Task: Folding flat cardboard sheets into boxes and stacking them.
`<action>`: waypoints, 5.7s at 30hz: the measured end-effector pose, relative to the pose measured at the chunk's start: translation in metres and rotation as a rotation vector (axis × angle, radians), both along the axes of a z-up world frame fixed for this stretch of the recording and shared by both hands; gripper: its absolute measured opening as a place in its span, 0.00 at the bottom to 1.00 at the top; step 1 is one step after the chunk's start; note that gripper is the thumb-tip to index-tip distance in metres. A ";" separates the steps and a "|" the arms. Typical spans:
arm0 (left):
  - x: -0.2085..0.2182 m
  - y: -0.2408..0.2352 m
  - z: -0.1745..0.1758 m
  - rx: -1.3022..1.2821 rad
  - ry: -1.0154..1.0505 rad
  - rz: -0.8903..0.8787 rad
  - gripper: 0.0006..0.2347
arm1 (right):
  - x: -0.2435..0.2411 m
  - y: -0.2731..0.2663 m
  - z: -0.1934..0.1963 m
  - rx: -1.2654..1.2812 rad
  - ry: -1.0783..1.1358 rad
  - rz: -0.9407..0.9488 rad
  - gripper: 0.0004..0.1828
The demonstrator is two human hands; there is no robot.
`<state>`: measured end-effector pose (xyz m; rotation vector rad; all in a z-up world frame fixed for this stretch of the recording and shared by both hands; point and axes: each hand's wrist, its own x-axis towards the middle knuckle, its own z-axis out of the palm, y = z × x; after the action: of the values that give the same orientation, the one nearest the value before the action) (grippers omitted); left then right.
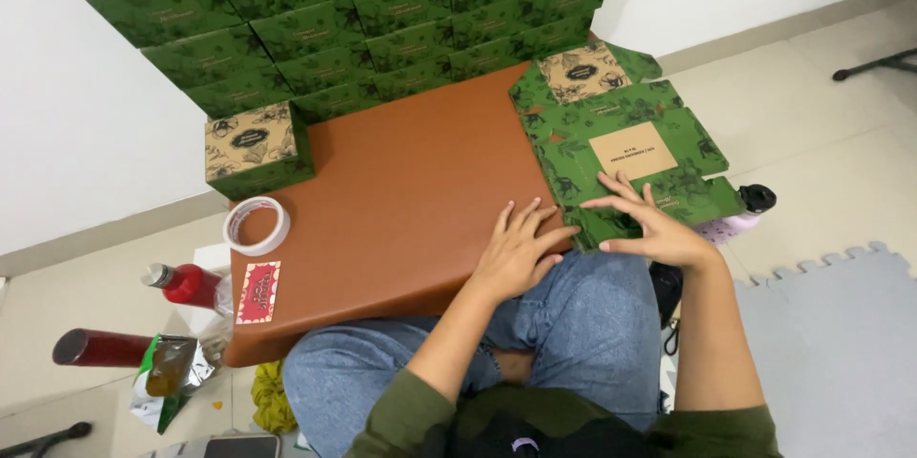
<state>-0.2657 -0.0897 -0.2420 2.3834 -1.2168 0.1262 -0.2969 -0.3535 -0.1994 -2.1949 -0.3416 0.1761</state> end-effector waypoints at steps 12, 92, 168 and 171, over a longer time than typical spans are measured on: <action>0.001 0.000 -0.006 0.019 -0.002 0.001 0.30 | 0.006 -0.023 -0.028 0.240 -0.060 -0.058 0.20; -0.005 0.181 0.006 -0.180 -0.107 1.019 0.04 | 0.026 0.258 -0.032 -0.435 -0.309 -0.054 0.27; -0.038 0.232 0.001 -0.058 0.053 0.547 0.38 | 0.000 0.120 -0.060 -0.534 -0.616 0.072 0.32; -0.051 0.244 -0.008 -0.309 0.147 0.591 0.22 | -0.009 0.111 -0.060 -0.122 -0.468 -0.027 0.33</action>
<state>-0.3170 0.1546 -0.2496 2.3461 -0.3661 0.2939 -0.3061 -0.2425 -0.2589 -2.3463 -0.5709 -0.3473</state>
